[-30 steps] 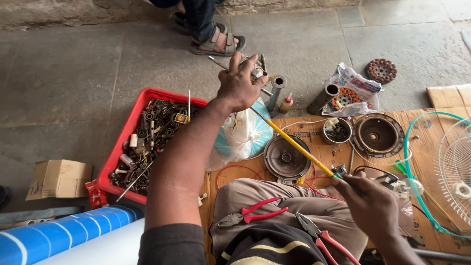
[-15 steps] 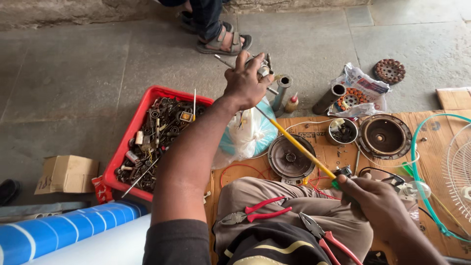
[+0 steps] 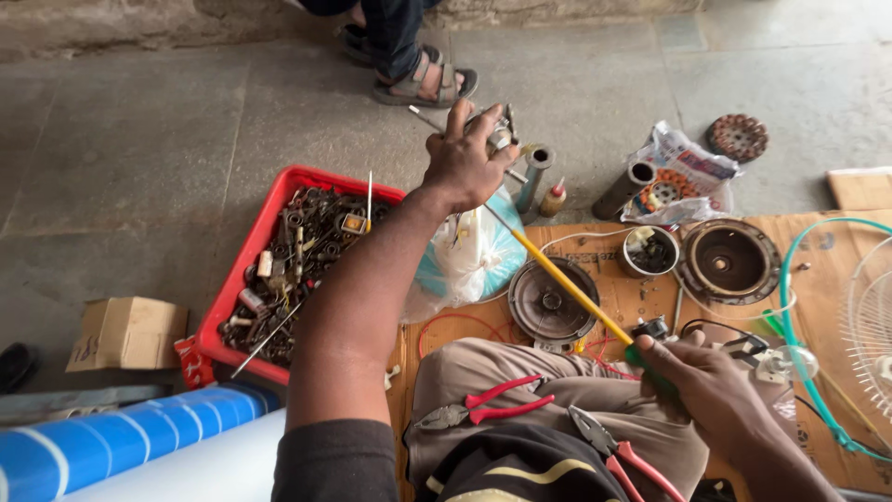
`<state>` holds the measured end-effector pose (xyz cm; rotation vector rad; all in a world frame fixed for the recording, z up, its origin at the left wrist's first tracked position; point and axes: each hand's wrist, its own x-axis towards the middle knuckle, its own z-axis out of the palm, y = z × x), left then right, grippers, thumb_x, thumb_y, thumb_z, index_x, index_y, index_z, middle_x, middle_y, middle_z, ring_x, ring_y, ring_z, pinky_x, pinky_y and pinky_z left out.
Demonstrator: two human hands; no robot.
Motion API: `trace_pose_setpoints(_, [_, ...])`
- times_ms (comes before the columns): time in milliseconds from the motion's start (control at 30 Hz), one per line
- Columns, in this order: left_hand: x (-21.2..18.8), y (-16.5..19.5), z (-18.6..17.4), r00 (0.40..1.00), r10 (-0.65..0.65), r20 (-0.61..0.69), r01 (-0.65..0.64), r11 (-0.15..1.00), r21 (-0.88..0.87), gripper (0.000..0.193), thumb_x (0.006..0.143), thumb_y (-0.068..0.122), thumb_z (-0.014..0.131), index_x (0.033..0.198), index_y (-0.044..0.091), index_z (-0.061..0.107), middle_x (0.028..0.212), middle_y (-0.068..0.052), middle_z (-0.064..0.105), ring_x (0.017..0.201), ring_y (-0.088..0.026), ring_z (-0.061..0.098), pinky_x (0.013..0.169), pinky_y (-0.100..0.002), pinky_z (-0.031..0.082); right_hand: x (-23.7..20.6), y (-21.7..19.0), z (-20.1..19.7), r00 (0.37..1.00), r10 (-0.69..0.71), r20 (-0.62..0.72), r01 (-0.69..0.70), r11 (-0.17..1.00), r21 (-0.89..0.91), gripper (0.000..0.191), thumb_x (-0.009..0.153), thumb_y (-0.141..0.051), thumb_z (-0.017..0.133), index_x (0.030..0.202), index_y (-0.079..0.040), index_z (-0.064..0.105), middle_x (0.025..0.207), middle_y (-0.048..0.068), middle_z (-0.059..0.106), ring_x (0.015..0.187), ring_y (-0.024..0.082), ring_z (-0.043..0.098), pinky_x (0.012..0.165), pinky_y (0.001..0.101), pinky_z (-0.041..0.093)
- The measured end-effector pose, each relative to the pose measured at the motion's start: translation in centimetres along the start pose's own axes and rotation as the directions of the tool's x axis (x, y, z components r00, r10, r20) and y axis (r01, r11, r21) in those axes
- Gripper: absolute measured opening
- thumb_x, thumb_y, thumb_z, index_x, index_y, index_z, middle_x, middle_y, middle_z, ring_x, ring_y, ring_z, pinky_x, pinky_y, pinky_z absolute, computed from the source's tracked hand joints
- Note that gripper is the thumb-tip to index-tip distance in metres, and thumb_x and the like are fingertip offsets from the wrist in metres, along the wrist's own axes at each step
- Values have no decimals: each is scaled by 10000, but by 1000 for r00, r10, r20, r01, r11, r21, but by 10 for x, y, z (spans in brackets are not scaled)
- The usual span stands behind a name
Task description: The person sits on the floor repairing an electric fan motor assembly. They use a long screwdriver to unscrew and adjust parts of the motor housing, handle the housing by hand, pick up pliers, and work on components spread on cardboard on the ground.
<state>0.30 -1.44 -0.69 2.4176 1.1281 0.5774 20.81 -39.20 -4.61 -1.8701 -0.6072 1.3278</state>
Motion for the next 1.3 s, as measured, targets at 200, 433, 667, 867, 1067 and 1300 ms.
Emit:
trace_pose_setpoints(200, [3, 4, -6, 1000, -7, -7, 7, 1000, 4, 707, 940, 508, 632, 1534, 182, 429, 1550, -122, 297, 1436, -268, 369, 1148, -488, 271, -12, -7, 11, 913, -369, -175, 230, 819, -526, 390, 837, -404, 788, 1068, -90, 784, 830, 91, 738, 695, 148, 680, 635, 306, 523])
trace_pose_setpoints(433, [1, 6, -5, 1000, 2, -26, -1, 1000, 26, 707, 952, 506, 627, 1542, 175, 423, 1545, -125, 310, 1443, -259, 368, 1144, -501, 269, -27, -43, 26, 866, -411, -286, 172, 780, -602, 387, 839, -375, 844, 1092, -84, 810, 755, 94, 703, 650, 148, 629, 627, 315, 479])
trace_pose_setpoints(667, [1, 8, -12, 1000, -19, -11, 19, 1000, 2, 747, 925, 543, 651, 1550, 201, 429, 1564, -117, 311, 1447, -273, 392, 1161, -498, 270, -20, -45, 19, 989, -56, -139, 18, 964, -264, 440, 860, -285, 823, 1207, -23, 760, 812, 80, 740, 649, 132, 568, 616, 321, 489])
trace_pose_setpoints(867, [-13, 14, -41, 990, 34, 140, -46, 995, 86, 1404, 376, 362, 1043, 1554, 245, 288, 1578, -131, 213, 1349, -412, 407, 1122, -483, 371, -27, -51, 6, 967, -219, -129, 170, 935, -311, 506, 778, -186, 856, 1245, -31, 740, 1062, 71, 851, 913, 99, 750, 834, 269, 584])
trace_pose_setpoints(1067, [-35, 42, -53, 995, -39, 96, 27, 993, 117, 1371, 386, 102, 1016, 1512, 362, 278, 1596, -57, 218, 1301, -435, 464, 992, -485, 518, -10, -35, 8, 957, -255, -139, 238, 963, -130, 463, 883, -109, 751, 1342, -50, 739, 1042, 104, 805, 839, 101, 654, 723, 266, 529])
trace_pose_setpoints(1300, [-44, 63, -81, 1000, 17, 25, -21, 988, 150, 1034, 703, -78, 720, 1548, 362, 318, 1618, -99, 267, 1216, -431, 549, 985, -481, 545, -31, -33, 5, 944, -259, -205, 222, 956, -190, 449, 897, -78, 701, 1346, -68, 715, 1034, 79, 807, 852, 89, 689, 745, 212, 553])
